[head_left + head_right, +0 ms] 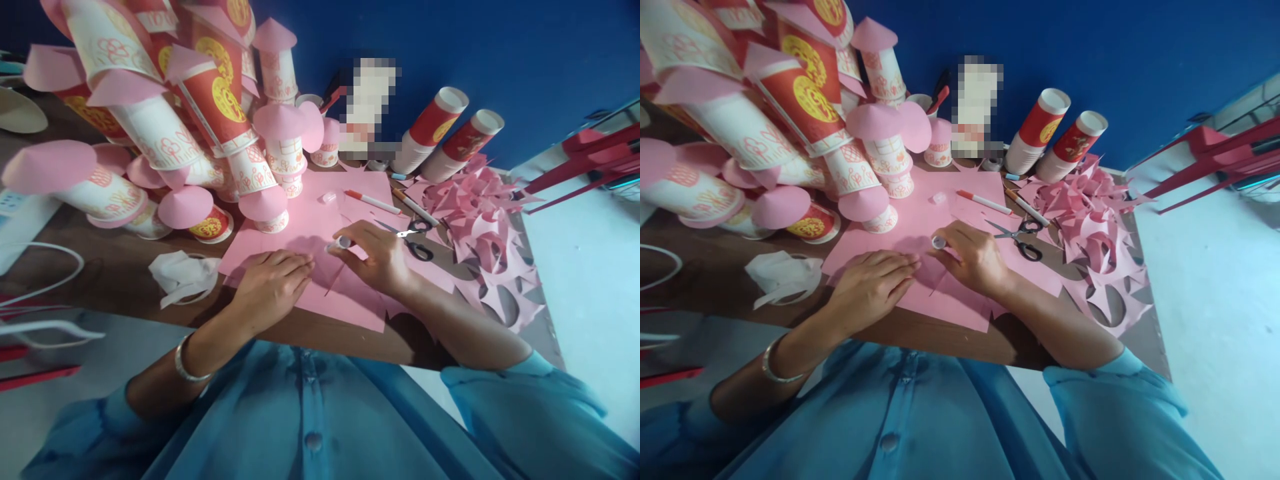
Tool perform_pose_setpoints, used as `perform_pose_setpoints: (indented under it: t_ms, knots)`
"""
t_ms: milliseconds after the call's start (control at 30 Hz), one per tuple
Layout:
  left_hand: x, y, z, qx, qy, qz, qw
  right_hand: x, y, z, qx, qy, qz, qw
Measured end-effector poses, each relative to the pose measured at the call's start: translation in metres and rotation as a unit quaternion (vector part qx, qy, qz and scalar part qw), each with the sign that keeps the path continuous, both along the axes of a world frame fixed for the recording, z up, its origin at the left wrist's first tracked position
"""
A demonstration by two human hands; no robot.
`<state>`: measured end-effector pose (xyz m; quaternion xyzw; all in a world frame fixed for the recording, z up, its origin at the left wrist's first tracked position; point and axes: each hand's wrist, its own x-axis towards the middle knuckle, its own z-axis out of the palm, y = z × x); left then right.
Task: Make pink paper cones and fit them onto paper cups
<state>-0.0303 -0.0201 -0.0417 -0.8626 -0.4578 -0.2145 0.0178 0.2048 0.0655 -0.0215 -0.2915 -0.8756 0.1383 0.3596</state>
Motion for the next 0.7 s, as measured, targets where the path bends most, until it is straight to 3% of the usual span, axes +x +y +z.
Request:
perform_pose_setpoints:
  t_ms: [200,700]
  knots:
    - [0.001,0.001,0.000,0.015,-0.002,0.001,1.000,-0.009,-0.002,-0.009,-0.013,-0.046,0.043,0.998]
    - [0.001,-0.001,-0.001,0.014,-0.015,0.006,1.000,0.007,0.009,0.003,-0.019,-0.096,0.039,0.994]
